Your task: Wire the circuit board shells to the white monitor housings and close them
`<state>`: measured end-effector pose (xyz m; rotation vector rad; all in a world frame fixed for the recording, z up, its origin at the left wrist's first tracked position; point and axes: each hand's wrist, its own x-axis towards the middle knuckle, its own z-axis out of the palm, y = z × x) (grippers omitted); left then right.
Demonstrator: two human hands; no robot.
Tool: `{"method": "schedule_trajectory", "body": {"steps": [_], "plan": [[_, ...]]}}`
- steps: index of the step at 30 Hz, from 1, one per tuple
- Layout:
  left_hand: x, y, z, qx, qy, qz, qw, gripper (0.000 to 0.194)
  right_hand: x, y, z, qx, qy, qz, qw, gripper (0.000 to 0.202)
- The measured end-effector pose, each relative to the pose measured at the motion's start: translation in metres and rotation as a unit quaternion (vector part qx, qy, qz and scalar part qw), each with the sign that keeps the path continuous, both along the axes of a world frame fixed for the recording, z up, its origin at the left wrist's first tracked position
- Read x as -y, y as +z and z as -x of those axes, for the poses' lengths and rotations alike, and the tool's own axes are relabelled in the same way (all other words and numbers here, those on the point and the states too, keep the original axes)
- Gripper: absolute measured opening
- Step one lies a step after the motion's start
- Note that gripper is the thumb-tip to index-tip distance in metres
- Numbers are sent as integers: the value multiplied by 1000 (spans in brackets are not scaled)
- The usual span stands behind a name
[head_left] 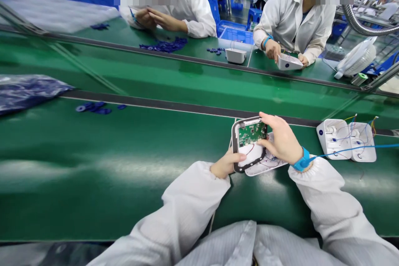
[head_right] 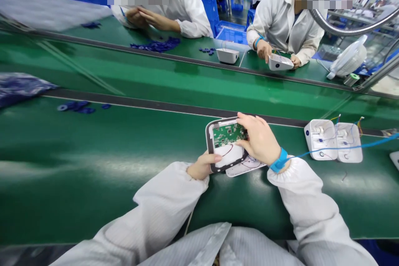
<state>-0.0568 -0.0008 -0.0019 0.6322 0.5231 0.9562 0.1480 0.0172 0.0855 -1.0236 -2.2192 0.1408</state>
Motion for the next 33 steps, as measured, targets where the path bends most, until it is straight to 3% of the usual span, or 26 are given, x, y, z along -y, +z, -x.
{"method": "schedule_trajectory", "body": {"steps": [3,6,9,11,14,18,28,33], "plan": [[-5,8,1,-7,3,-23,1000,71,17,20,-3,-14,-67,29,997,31],[-9,15,-1,9,-8,-34,999,66,43,32,-1,153,-22,156,976,22],[-11,17,-3,16,-4,-31,999,64,59,25,11,329,-48,209,920,24],[-12,16,-4,18,2,-30,999,61,59,16,19,386,-65,213,895,17],[-13,14,-5,22,5,-34,999,61,50,12,21,397,-38,193,897,15],[-12,14,-5,31,10,-39,999,69,44,20,14,381,-53,183,905,19],[-13,14,-7,58,4,-26,998,72,44,8,25,415,-63,261,869,25],[-13,16,-6,56,-14,-25,998,77,35,13,20,424,-43,281,860,29]]}}
